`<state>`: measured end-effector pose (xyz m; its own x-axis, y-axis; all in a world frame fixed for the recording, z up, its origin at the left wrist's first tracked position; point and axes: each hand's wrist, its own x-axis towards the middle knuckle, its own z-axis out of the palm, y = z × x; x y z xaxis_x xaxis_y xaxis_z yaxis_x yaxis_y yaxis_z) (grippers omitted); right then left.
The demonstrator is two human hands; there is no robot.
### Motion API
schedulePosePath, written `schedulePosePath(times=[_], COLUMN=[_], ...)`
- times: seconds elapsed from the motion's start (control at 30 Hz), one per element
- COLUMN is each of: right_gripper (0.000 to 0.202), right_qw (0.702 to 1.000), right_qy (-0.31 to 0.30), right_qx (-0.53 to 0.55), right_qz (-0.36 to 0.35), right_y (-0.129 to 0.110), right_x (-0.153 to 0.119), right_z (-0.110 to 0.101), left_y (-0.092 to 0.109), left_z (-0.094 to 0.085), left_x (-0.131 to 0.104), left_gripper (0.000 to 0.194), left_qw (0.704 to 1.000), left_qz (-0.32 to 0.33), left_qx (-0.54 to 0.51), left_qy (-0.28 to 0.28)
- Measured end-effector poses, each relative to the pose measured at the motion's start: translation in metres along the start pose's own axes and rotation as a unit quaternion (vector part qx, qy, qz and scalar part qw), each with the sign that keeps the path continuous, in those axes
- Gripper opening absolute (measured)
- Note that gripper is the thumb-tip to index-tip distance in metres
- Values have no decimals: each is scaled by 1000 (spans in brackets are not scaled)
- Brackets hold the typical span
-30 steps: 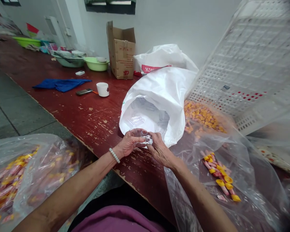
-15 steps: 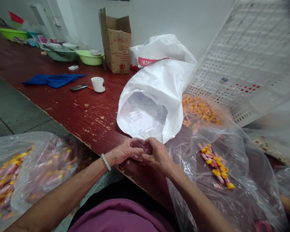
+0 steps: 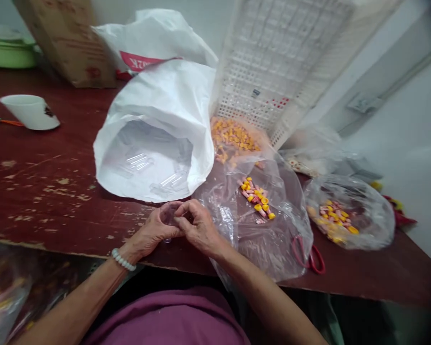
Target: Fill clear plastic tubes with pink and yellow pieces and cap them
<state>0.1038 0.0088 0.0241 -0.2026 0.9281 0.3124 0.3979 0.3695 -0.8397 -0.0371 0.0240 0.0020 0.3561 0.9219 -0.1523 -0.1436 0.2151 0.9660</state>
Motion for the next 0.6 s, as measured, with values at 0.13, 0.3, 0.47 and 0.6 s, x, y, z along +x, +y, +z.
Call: schedulePosePath(times=[0.13, 0.3, 0.47, 0.6], right_gripper=[12, 12, 11, 16], right_qw=[994, 903, 849, 945], right_qy=[67, 145, 62, 191], right_qx=[-82, -392, -489, -237], right_qz=[-14, 101, 189, 120], right_y=[9, 61, 99, 59], right_x=[-12, -34, -46, -41], right_z=[-50, -145, -170, -140], left_y=[-5, 1, 12, 14], left_z=[6, 16, 35, 41], left_x=[4, -1, -5, -6], left_gripper=[50, 45, 39, 33], left_qw=[999, 998, 998, 994], left_qz=[-22, -15, 40, 63], left_qx=[11, -22, 30, 88], left_qy=[33, 55, 24, 15])
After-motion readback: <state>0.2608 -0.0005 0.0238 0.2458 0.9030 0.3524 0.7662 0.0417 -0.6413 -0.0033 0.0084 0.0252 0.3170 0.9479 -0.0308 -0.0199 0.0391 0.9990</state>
